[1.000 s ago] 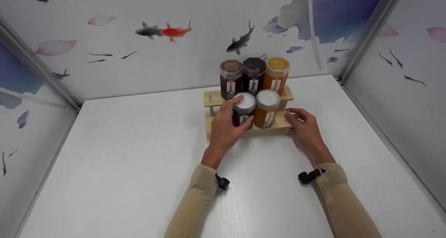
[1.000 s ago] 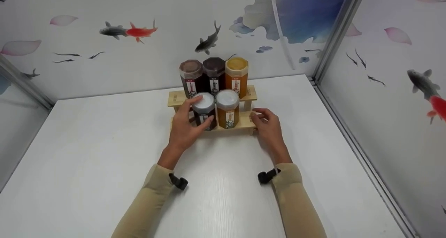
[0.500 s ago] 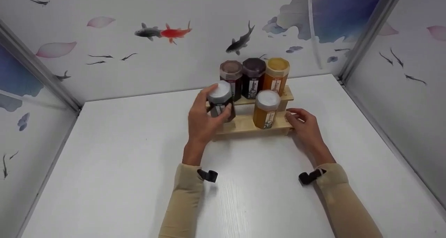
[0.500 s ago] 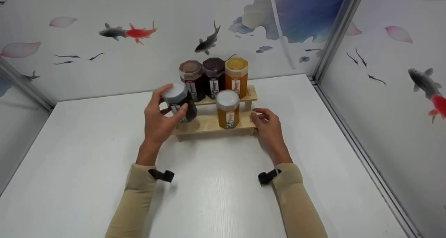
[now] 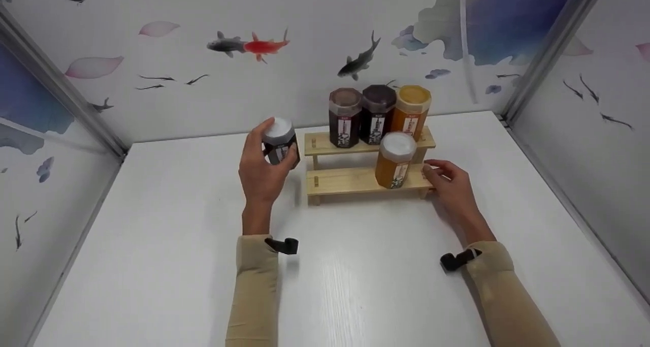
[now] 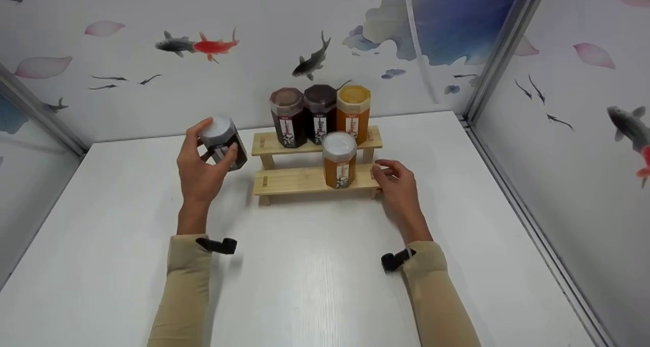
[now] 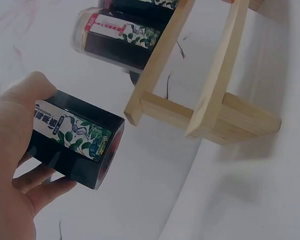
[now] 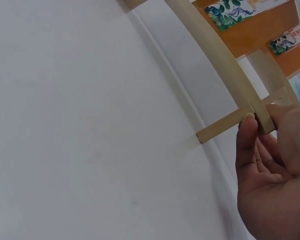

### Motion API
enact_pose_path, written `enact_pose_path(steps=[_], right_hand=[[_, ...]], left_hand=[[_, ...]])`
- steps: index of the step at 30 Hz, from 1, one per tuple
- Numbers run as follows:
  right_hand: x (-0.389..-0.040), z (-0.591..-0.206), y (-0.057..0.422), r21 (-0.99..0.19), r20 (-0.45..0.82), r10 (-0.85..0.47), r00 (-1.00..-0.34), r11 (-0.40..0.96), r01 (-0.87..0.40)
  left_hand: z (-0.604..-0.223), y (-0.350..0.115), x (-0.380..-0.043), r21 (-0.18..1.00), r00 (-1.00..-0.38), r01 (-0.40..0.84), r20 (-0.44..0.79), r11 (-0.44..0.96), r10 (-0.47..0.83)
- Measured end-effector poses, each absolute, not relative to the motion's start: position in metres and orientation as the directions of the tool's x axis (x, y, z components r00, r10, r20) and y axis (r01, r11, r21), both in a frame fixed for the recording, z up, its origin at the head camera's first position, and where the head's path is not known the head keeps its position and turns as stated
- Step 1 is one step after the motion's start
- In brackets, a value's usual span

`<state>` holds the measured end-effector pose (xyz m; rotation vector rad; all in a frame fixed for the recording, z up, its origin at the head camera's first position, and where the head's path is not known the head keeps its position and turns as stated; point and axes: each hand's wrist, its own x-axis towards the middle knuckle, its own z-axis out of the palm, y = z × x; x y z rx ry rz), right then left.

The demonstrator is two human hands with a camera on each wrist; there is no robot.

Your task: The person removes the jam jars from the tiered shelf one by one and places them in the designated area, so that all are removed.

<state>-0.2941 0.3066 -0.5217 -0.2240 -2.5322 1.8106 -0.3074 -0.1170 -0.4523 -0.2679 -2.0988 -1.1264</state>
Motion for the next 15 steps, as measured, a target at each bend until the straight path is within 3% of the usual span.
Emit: enact_pose_path(steps=[15], right_hand=[[-0.295,-0.516,0.308,-0.926,-0.145,0.115,-0.983,0.335,0.176]], left_hand=[[-0.507,-0.107,-0.326,0.746,-0.854,0.36,0.505,0.56,-0.122]])
